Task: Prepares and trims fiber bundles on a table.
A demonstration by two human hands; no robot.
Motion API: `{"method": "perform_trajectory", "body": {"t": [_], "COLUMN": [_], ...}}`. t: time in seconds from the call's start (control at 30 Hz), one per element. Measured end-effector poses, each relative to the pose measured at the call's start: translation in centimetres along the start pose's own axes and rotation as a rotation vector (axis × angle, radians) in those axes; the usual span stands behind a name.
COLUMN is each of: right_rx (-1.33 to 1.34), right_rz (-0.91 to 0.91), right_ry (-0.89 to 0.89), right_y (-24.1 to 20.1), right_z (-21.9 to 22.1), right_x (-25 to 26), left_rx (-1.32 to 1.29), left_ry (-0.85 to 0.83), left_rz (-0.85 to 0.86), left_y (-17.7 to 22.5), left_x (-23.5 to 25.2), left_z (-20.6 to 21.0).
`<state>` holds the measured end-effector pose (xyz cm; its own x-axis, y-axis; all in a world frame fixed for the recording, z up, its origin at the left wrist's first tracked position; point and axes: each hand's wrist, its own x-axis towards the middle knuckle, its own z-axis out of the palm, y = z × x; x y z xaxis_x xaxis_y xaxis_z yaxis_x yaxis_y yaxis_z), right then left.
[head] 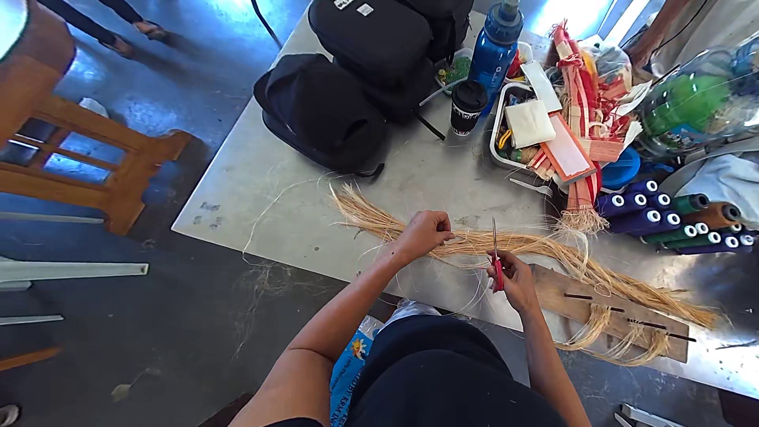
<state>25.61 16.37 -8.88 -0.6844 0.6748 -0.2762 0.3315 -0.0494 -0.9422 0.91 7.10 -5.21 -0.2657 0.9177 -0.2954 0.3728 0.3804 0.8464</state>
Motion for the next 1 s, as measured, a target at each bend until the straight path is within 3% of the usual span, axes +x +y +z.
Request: {"method": "perform_trajectory", "body": {"t": [0.23, 0.4, 0.53, 0.63, 0.73, 0.83, 0.93, 1.0], "right_rx": [0.031, -0.55, -0.77, -0.816, -0.85, -0.869, -0.851, -0.849], "right_rz": [0.063, 0.186, 0.242, 0.265, 0.297, 0.348, 0.362, 0.342], "right_ry": [0.143, 0.224, 0.337, 0.362, 0.356, 0.353, 0.361, 0.377], "right_y": [0.3, 2.7, 6.2, 7.2, 7.2, 7.4, 7.2, 7.3], "right_z": [0.6, 0.5, 0.6, 0.3, 0.6, 0.9, 1.2, 1.3], "right_x": [-0.2, 0.7, 1.1, 0.9, 0.8, 1.1, 1.1, 0.9], "left_rx": [0.044, -0.039, -0.002, 0.276, 0.389, 0.197, -0.154, -0.388], "left_ry": [0.019, 0.119, 0.278, 0.51, 0.614, 0.438, -0.026, -0.151], "left_rz": [0.016, 0.052, 0.022, -0.039, 0.086, 0.085, -0.256, -0.455], "left_y": [-0.4, -0.8, -2.2, -3.3, -3.9, -2.4, -2.1, -3.1], "left_x": [-0.1, -0.2, 1.0, 1.6, 1.4, 0.3, 0.9, 1.8], "left_z": [0.2, -0.2, -1.1, -1.4, -0.3, 3.1, 7.3, 10.4]}}
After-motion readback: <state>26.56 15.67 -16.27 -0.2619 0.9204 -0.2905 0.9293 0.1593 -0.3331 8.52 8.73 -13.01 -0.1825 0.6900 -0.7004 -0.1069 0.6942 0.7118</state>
